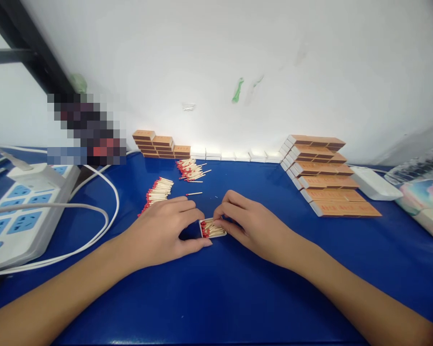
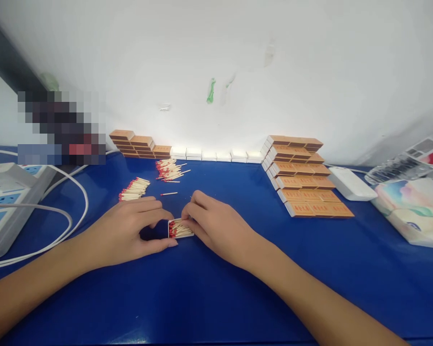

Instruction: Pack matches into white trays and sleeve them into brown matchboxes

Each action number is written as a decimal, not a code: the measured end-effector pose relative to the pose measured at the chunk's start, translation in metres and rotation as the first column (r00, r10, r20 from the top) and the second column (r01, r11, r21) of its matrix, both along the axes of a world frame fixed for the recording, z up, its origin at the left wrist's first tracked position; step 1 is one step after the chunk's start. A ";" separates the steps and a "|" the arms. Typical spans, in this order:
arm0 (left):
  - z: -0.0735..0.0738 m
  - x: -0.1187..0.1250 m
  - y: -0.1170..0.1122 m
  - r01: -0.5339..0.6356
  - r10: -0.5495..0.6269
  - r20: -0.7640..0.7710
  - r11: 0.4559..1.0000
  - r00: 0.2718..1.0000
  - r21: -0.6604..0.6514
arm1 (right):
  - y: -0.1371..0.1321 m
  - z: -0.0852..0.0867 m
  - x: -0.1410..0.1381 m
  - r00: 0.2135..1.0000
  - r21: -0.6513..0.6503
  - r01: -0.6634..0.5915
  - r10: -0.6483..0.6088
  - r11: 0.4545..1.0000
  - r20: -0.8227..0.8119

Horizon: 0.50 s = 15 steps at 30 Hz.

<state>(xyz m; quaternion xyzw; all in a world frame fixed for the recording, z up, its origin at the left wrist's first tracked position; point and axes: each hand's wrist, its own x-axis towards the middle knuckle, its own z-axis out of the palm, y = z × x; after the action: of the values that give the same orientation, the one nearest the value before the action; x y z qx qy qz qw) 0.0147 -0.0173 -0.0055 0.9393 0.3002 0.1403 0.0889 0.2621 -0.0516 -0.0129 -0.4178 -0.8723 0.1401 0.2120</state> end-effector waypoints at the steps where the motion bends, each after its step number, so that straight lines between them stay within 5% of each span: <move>1: 0.000 0.000 0.000 -0.002 0.002 0.001 1.000 1.000 0.001 | 0.000 0.000 0.000 1.000 0.002 -0.004 0.004 1.000 -0.005; 15: -0.003 -0.002 0.000 -0.003 0.003 0.001 1.000 1.000 0.009 | -0.002 0.001 -0.001 0.999 -0.063 0.029 -0.027 0.998 0.030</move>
<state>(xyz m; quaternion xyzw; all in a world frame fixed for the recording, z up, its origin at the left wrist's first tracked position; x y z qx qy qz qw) 0.0126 -0.0178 -0.0087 0.9392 0.3009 0.1421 0.0847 0.2616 -0.0538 -0.0119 -0.4384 -0.8645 0.1585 0.1878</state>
